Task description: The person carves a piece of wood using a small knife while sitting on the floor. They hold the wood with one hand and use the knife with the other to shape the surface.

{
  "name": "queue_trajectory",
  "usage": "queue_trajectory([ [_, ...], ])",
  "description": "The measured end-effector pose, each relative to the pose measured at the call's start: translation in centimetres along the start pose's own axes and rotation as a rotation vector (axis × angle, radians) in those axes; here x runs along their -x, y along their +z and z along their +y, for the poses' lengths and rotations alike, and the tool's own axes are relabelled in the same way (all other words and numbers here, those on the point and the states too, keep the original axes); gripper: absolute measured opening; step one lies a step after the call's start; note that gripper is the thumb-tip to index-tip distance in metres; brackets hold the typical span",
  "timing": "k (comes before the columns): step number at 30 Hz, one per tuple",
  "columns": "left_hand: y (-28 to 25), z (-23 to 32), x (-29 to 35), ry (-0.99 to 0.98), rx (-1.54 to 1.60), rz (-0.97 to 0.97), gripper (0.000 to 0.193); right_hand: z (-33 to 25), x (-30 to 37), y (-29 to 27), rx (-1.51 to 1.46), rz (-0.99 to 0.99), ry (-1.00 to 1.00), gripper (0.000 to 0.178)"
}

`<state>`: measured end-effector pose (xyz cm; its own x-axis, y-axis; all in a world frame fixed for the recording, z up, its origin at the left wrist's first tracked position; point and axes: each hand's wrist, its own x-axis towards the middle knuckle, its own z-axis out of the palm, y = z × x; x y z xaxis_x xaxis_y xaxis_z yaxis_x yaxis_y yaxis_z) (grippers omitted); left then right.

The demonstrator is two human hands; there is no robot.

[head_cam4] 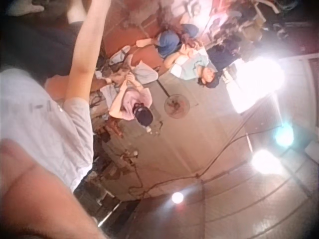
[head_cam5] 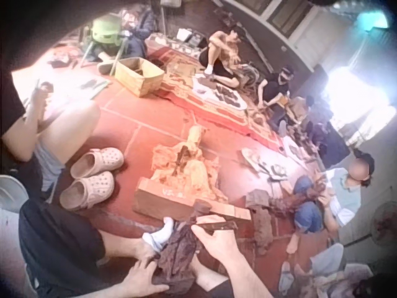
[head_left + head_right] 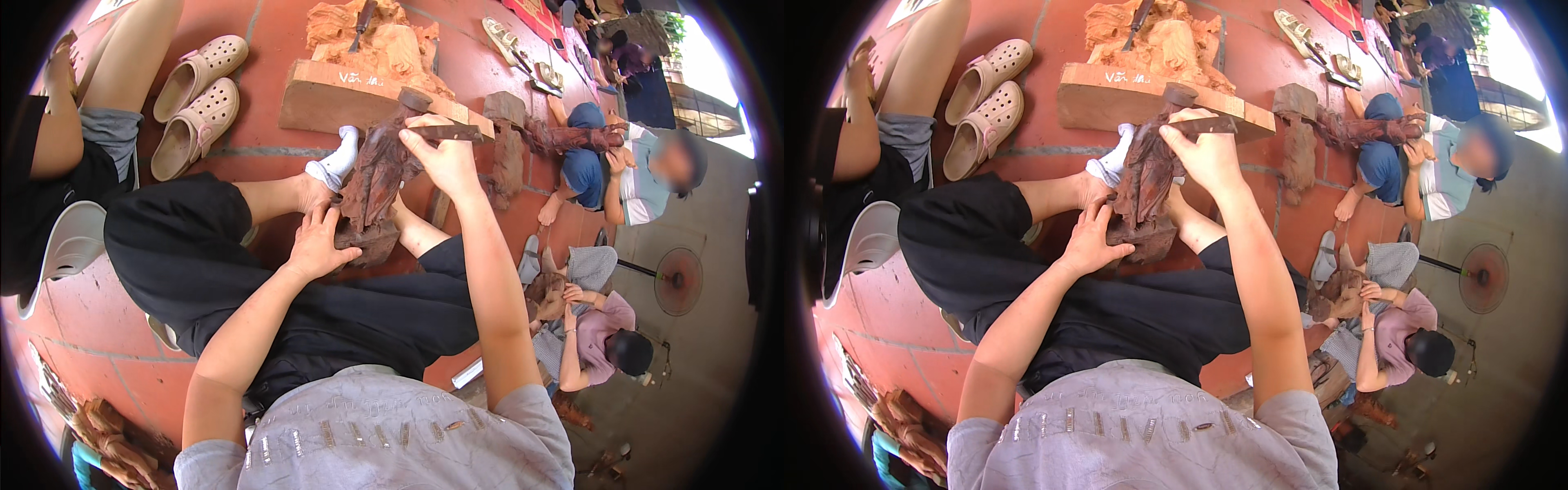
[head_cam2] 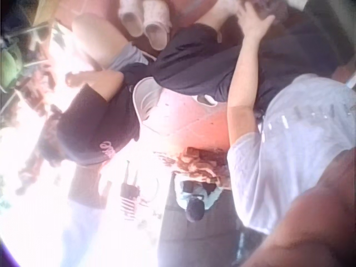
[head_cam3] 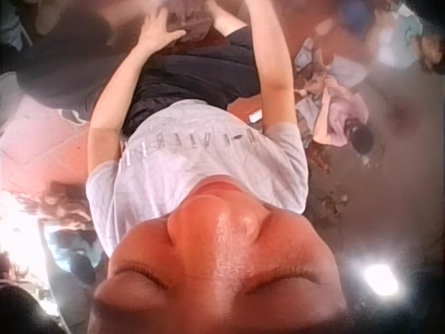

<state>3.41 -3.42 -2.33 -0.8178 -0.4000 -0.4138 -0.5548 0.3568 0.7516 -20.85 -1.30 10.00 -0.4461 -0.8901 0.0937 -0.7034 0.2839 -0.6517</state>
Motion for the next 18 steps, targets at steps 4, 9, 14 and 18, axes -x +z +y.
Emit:
queue_trajectory([
  [4, 0.1, 0.1, 0.0, -0.030, -0.013, -0.030, 0.088, -0.8, 0.1, 0.6, 0.087, 0.048, -0.108, 0.015],
  [9, 0.1, 0.0, 0.1, -0.040, -0.008, -0.033, 0.089, -0.8, -0.8, 0.5, 0.017, -0.016, 0.145, 0.018],
  [14, -0.2, 0.3, -0.1, -0.044, 0.003, -0.054, 0.089, -1.6, -1.2, 0.5, 0.208, -0.061, 0.160, 0.019],
  [18, -0.3, 0.3, 0.1, -0.041, 0.004, -0.026, 0.088, -2.1, -1.1, 0.4, 0.171, -0.080, 0.128, 0.020],
])
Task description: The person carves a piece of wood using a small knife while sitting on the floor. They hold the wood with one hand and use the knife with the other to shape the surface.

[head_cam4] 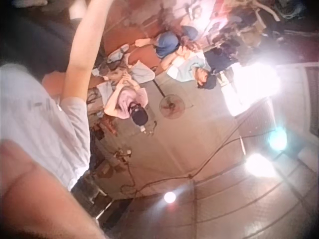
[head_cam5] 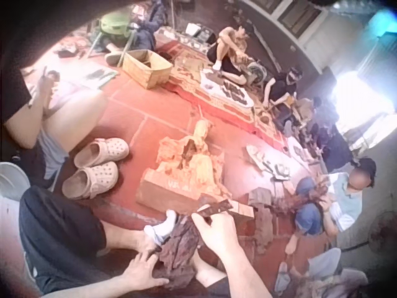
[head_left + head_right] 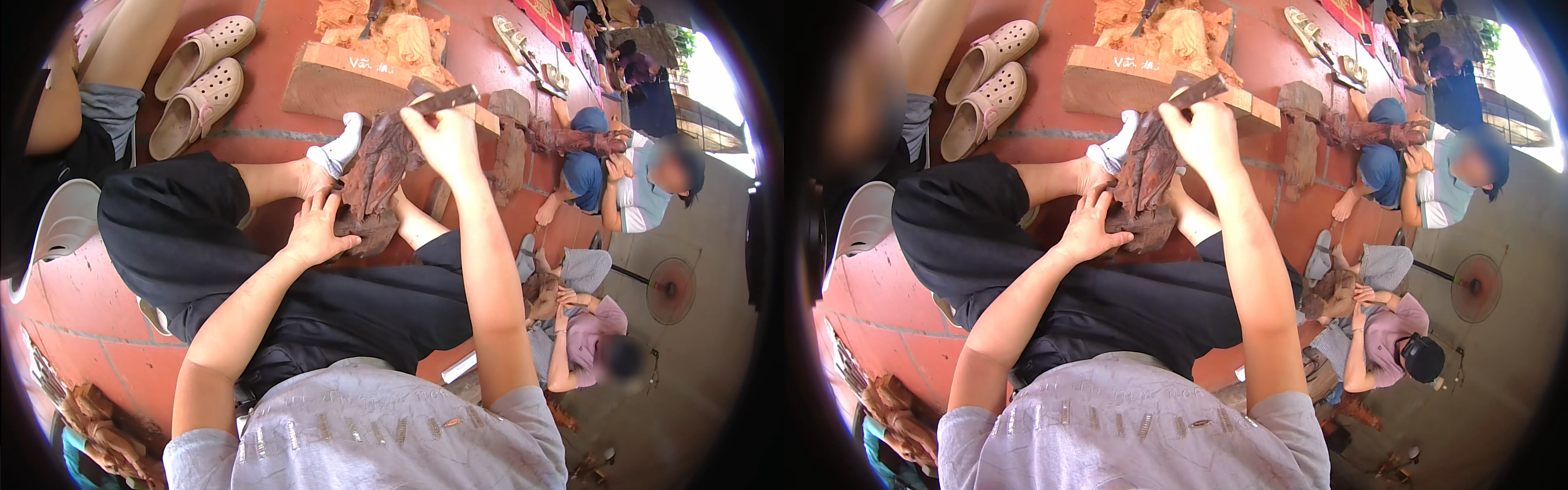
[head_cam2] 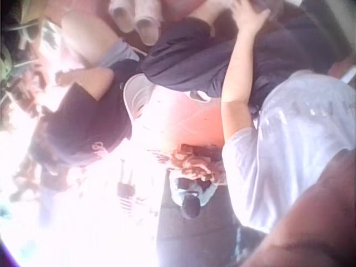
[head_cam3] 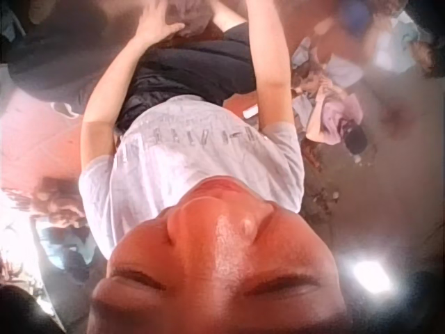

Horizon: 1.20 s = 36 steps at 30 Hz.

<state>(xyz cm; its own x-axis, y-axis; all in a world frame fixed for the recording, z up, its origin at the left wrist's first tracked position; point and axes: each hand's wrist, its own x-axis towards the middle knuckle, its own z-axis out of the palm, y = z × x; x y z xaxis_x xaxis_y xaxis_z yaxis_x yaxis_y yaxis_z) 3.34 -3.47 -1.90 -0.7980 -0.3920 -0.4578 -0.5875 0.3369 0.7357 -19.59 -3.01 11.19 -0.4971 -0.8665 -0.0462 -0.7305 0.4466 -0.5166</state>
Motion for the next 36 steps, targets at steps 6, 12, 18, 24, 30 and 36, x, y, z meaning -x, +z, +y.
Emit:
queue_trajectory([
  [6, 0.1, 0.1, 0.2, -0.001, -0.006, -0.029, 0.088, 1.1, -0.8, 0.4, 0.037, 0.024, 0.090, 0.023],
  [12, 0.3, 0.1, 0.1, 0.003, -0.007, -0.006, 0.089, -0.1, 0.7, 1.4, 0.054, 0.150, -0.194, 0.016],
  [18, 0.1, -0.1, 0.2, -0.011, -0.009, -0.021, 0.090, 0.7, 0.2, 1.2, -0.007, 0.135, 0.025, 0.022],
  [24, -0.1, 0.3, 0.2, -0.022, 0.002, -0.032, 0.087, 1.9, 0.4, 1.8, -0.017, 0.176, -0.067, 0.022],
  [30, 0.2, 0.0, 0.0, -0.015, -0.005, -0.028, 0.091, 1.7, 1.1, 2.2, 0.162, 0.356, -0.439, 0.022],
  [36, 0.2, -0.3, 0.1, -0.007, 0.008, -0.023, 0.089, 2.1, 0.7, 2.1, -0.059, 0.207, -0.064, 0.022],
])
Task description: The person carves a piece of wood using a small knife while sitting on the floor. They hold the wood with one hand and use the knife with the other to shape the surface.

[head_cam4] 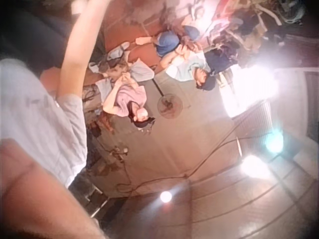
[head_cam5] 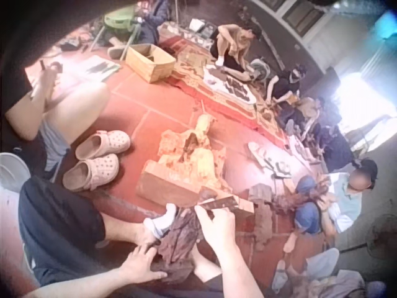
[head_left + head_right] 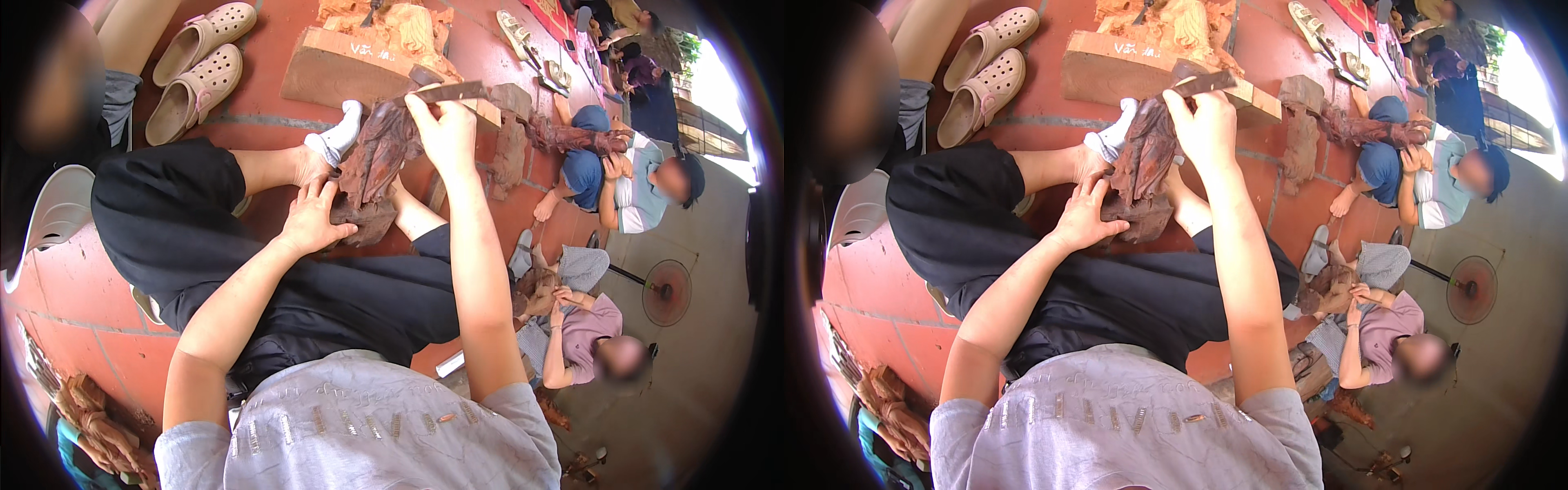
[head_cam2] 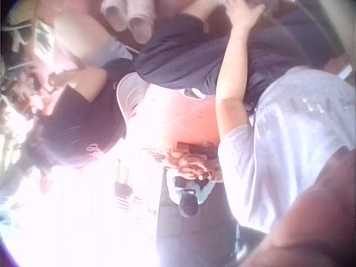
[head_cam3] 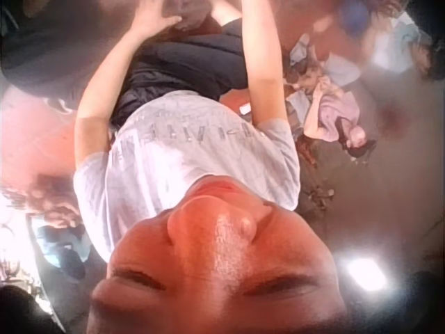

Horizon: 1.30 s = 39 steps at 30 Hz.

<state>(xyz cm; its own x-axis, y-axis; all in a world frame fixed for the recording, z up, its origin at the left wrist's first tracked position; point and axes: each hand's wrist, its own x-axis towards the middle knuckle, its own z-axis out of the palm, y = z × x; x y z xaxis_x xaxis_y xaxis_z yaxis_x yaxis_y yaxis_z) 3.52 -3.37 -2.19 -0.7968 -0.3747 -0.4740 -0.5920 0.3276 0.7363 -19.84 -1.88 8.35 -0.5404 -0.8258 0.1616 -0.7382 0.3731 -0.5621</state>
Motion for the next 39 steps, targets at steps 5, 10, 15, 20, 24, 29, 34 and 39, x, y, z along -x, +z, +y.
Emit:
queue_trajectory([
  [5, 0.0, 0.2, 0.1, -0.001, -0.008, 0.011, 0.088, -0.9, 0.7, 0.0, 0.150, 0.112, -0.419, 0.021],
  [10, 0.2, -0.2, 0.4, 0.026, -0.003, 0.039, 0.088, -1.6, 0.0, 0.2, -0.012, 0.010, 0.022, 0.024],
  [15, 1.1, -0.7, 0.3, 0.068, -0.038, 0.114, 0.096, -2.8, 0.2, 1.6, 0.330, -0.014, -0.151, 0.036],
  [20, 0.5, 0.1, -0.2, 0.022, -0.042, -0.011, 0.099, -3.1, -1.7, -0.3, 0.101, -0.040, 0.304, 0.024],
  [24, -0.2, 0.4, -0.3, 0.026, -0.059, 0.002, 0.100, -4.0, -0.3, 1.4, 0.304, 0.062, -0.051, 0.026],
  [29, -0.4, 0.1, 0.0, 0.011, -0.030, -0.003, 0.096, -5.0, -3.0, 0.2, 0.212, -0.067, 0.348, 0.026],
  [34, -0.1, 0.2, 0.1, 0.019, -0.028, 0.008, 0.096, -5.3, -0.5, 1.6, 0.380, 0.038, 0.001, 0.024],
  [39, 0.0, 0.2, 0.3, 0.028, -0.048, 0.025, 0.096, -3.9, -2.8, 1.2, 0.250, -0.032, 0.305, 0.027],
])
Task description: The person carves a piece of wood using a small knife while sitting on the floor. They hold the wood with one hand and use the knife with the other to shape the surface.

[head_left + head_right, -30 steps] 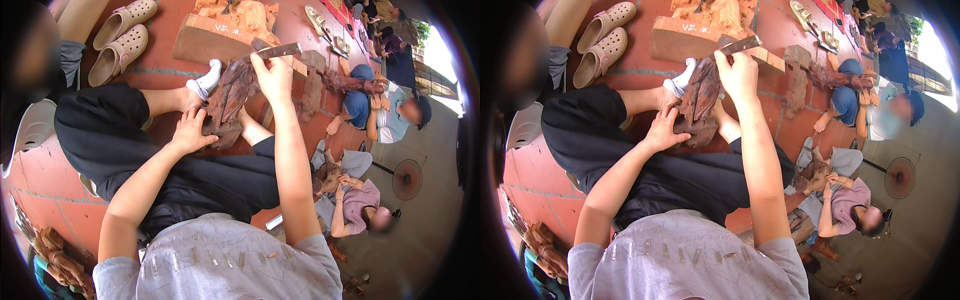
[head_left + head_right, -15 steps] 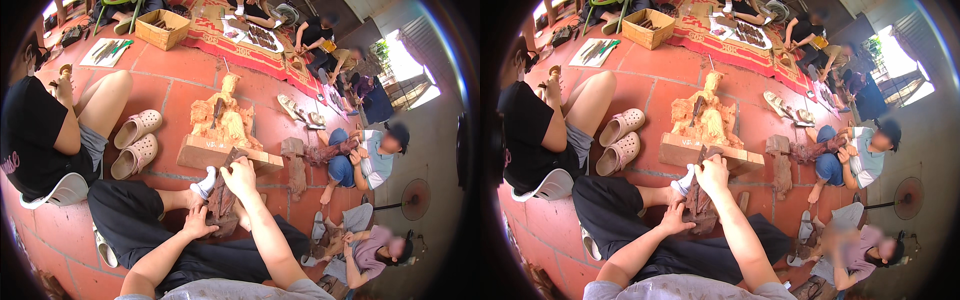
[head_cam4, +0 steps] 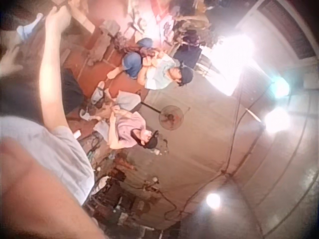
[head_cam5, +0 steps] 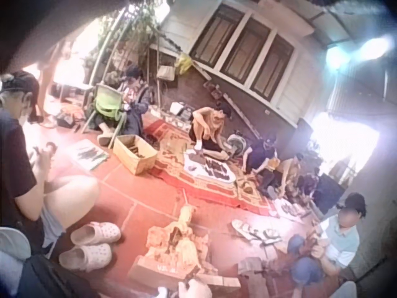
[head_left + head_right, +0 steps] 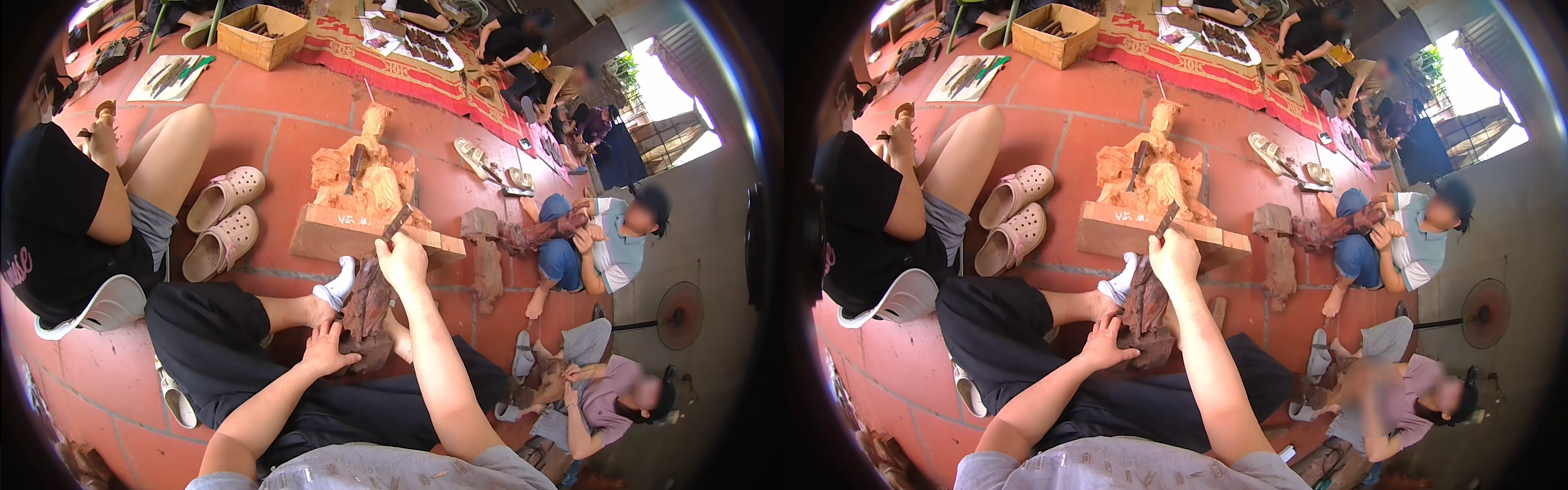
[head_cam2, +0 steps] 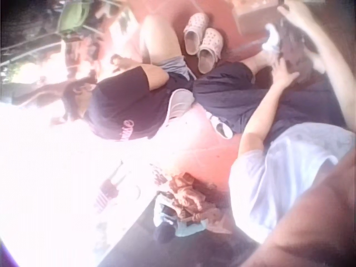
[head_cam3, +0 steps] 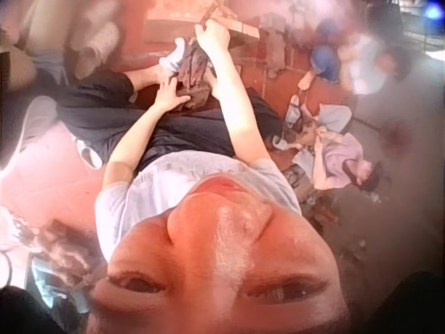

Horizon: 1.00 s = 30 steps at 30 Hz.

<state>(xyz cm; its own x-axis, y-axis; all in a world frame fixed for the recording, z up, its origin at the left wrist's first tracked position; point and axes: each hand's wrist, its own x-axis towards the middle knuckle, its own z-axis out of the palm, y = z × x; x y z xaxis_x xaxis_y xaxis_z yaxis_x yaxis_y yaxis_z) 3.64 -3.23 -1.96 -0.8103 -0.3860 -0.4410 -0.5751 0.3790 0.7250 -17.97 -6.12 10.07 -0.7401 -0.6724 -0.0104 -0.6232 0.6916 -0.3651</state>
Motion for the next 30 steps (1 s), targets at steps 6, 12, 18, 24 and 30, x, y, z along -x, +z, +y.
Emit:
queue_trajectory([
  [6, 0.3, -0.2, -0.4, -0.001, 0.024, -0.009, 0.094, 0.7, 2.2, 0.8, 0.022, 0.157, -0.283, 0.025],
  [12, -0.2, 0.1, 0.0, -0.006, 0.036, -0.025, 0.092, 1.3, 1.1, -0.2, -0.220, 0.048, -0.063, 0.021],
  [18, -0.1, 0.2, 0.0, 0.001, 0.004, -0.012, 0.095, 2.1, 2.2, 1.1, -0.174, 0.140, -0.262, 0.021],
  [24, -0.5, 0.3, 0.1, 0.010, 0.006, 0.002, 0.095, 2.5, 2.3, 1.2, -0.223, 0.167, -0.328, 0.022],
  [30, -0.2, 0.1, -0.1, 0.014, 0.002, -0.003, 0.094, 3.1, 1.7, 0.9, -0.398, 0.091, -0.164, 0.021],
])
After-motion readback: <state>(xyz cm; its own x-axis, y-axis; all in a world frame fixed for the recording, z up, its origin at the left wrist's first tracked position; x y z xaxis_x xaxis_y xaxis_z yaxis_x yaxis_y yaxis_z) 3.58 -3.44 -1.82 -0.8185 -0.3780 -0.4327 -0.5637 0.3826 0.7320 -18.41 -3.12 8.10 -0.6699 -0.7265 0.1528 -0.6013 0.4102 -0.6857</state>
